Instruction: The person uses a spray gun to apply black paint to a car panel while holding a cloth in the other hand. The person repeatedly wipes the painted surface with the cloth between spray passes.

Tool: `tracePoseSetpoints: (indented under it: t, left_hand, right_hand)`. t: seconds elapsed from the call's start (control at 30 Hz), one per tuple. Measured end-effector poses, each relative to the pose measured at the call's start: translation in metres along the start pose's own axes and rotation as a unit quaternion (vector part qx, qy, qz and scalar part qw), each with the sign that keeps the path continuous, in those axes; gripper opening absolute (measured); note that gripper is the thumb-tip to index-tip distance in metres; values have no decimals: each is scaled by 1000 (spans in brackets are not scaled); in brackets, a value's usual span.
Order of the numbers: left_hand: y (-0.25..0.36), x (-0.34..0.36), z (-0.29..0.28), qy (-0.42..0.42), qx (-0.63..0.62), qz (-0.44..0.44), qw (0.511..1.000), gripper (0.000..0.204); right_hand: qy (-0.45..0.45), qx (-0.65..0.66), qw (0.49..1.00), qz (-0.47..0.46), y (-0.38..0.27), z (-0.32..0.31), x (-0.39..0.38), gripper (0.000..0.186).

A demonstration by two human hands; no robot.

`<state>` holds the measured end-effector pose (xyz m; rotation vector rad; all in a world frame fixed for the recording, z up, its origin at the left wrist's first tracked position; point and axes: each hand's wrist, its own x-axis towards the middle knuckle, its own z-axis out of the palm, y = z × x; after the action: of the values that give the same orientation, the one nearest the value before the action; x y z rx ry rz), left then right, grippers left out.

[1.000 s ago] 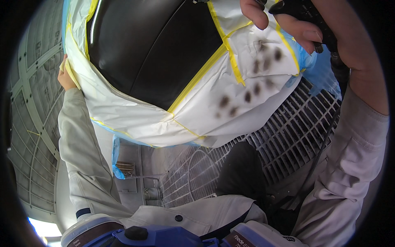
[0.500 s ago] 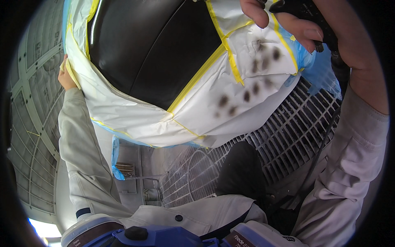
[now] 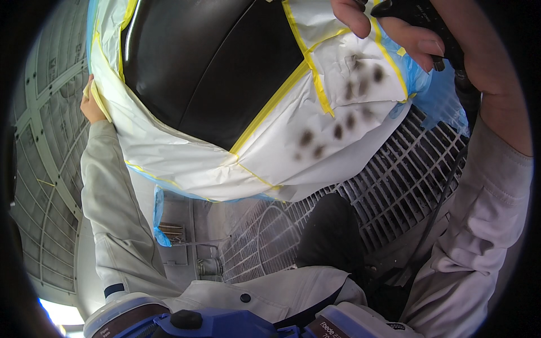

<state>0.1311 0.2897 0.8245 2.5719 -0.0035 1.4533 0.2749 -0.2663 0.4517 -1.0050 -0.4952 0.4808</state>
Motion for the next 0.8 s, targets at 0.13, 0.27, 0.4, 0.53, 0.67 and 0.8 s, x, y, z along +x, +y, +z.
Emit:
tracePoseSetpoints:
  t: [0.13, 0.27, 0.4, 0.53, 0.67, 0.8]
  left_hand:
    - [1, 0, 0, -2, 7, -1, 1000, 36]
    - [2, 0, 0, 0, 2, -4, 1000, 36]
    - [2, 0, 0, 0, 3, -2, 1000, 36]
    - [1, 0, 0, -1, 2, -2, 1000, 36]
    - [1, 0, -1, -7, -5, -4, 1000, 37]
    - [2, 0, 0, -2, 5, -3, 1000, 36]
  right_hand:
    - [2, 3, 1000, 0, -1, 2, 0, 66]
    - [4, 6, 1000, 0, -1, 3, -1, 65]
    - [7, 9, 1000, 0, -2, 5, -1, 65]
    - [10, 12, 1000, 1, -3, 6, -2, 65]
    - [13, 15, 1000, 1, -3, 8, -3, 65]
    - [14, 17, 1000, 1, -3, 10, -3, 65]
